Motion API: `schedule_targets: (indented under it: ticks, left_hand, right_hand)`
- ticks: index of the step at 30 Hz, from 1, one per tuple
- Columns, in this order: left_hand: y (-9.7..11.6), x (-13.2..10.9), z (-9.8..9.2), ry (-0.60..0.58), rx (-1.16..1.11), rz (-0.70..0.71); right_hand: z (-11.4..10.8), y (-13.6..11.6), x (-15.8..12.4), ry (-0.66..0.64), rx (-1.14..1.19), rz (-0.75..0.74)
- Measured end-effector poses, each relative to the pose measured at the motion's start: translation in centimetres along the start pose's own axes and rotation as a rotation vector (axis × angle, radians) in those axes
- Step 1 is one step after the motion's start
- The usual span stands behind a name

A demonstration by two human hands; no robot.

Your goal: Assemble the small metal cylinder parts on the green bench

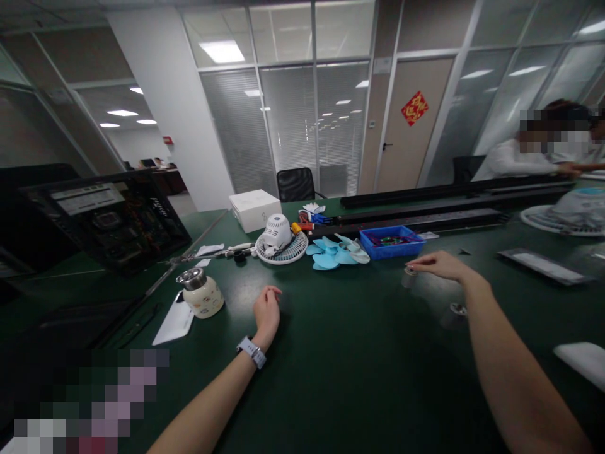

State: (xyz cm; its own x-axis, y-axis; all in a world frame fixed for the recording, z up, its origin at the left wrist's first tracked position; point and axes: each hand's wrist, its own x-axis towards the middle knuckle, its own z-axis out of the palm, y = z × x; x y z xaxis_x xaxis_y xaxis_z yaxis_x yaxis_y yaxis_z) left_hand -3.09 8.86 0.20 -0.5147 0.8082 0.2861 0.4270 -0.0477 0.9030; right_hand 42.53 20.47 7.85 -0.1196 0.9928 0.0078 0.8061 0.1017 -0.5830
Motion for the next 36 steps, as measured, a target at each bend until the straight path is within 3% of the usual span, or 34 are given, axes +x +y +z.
schedule_targets:
  ticks: [7, 16, 18, 22, 24, 29, 36]
  left_hand:
    - [-0.5, 0.2, 0.2, -0.003, 0.001, 0.005]
    - [-0.1, 0.1, 0.1, -0.007, -0.008, 0.001]
    - [0.0, 0.1, 0.1, -0.008, -0.011, -0.003]
    - [0.0, 0.1, 0.2, -0.006, -0.009, 0.001]
    - [0.0, 0.1, 0.2, -0.011, -0.009, -0.001]
    - [-0.1, 0.0, 0.2, -0.019, -0.019, -0.01]
    - [0.0, -0.1, 0.1, -0.011, 0.002, -0.001]
  right_hand:
    - [-0.7, 0.8, 0.0, -0.091, -0.024, -0.065]
    - [-0.3, -0.3, 0.0, -0.069, 0.01, -0.008]
    - [-0.2, -0.2, -1.0, 0.022, 0.072, -0.019]
    - [1.6, 1.9, -5.1, 0.419, 0.228, -0.081]
    - [3.1, 3.6, -7.7, 0.5, 0.325, -0.102]
    - [5.5, 5.5, -11.1, 0.275, 0.303, -0.034]
    - [3.7, 5.1, -11.4, 0.119, 0.165, -0.012]
